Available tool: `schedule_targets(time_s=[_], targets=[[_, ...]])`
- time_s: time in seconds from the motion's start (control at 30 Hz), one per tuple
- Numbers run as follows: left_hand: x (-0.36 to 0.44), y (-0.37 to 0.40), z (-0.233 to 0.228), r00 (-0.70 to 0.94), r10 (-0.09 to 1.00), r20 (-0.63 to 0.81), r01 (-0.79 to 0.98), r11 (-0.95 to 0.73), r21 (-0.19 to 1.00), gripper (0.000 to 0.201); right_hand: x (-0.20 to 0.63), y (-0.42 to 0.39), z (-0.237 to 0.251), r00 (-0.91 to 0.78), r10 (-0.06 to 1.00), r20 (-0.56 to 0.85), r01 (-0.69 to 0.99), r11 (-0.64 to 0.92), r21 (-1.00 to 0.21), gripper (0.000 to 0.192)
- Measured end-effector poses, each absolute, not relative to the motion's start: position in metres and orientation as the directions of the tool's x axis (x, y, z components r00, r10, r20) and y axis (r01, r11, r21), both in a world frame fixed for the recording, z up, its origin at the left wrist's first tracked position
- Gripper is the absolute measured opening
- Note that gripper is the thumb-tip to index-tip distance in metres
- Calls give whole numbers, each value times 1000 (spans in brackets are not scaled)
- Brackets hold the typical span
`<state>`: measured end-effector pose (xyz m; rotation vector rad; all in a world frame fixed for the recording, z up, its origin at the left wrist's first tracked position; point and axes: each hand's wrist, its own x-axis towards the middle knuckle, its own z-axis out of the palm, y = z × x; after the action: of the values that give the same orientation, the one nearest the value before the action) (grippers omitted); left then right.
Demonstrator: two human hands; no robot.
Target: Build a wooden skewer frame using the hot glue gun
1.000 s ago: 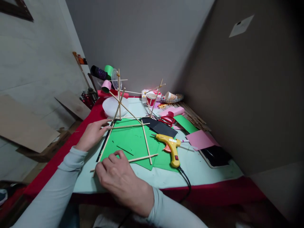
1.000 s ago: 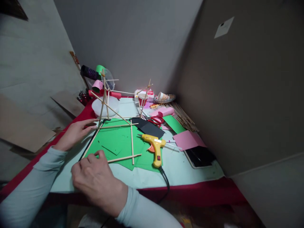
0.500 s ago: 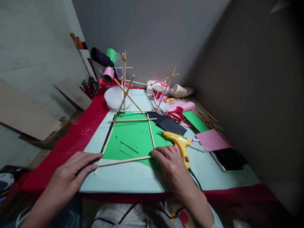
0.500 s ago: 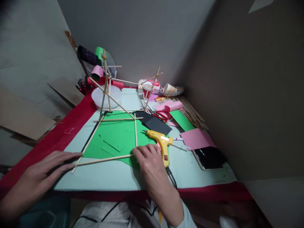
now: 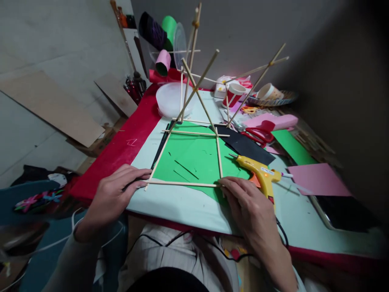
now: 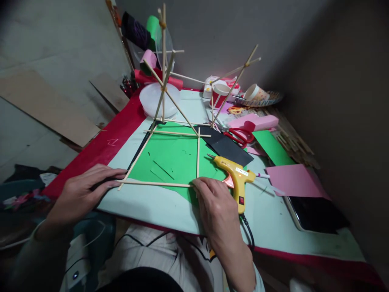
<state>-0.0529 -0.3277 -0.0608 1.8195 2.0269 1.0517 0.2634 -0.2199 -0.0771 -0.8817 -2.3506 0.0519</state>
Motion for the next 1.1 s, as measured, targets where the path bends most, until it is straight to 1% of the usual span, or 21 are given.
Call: schedule_targets(time_s=[0.23, 0.37, 0.5, 0.7, 0.9, 1.0, 1.1], targets=[[-48, -326, -63, -179, 911, 372, 805, -81, 587, 21, 262, -219, -74, -572, 621, 536, 562, 773, -295, 17], [-45, -325, -62, -176, 903, 392, 819, -86, 567, 22, 261, -218, -73, -564, 635, 528, 557, 765, -325, 19], [-46, -326, -64, -124, 900, 418, 837, -131, 531, 24, 261, -218, -77, -568, 641, 516, 550, 762, -340, 21], [-46, -328, -69, -21, 823, 567, 855, -279, 436, 26, 258, -218, -83, -548, 643, 535, 544, 760, -355, 22], [-49, -330, -65, 5, 772, 636, 893, -289, 344, 25, 253, -222, -81, -504, 635, 585, 510, 766, -391, 25], [-55, -326, -68, 23, 771, 636, 899, -294, 324, 27, 251, -224, -86, -509, 631, 585, 506, 770, -389, 25], [-63, -321, -79, 41, 786, 617, 899, -298, 321, 27, 249, -223, -94, -520, 616, 592, 511, 780, -362, 28]])
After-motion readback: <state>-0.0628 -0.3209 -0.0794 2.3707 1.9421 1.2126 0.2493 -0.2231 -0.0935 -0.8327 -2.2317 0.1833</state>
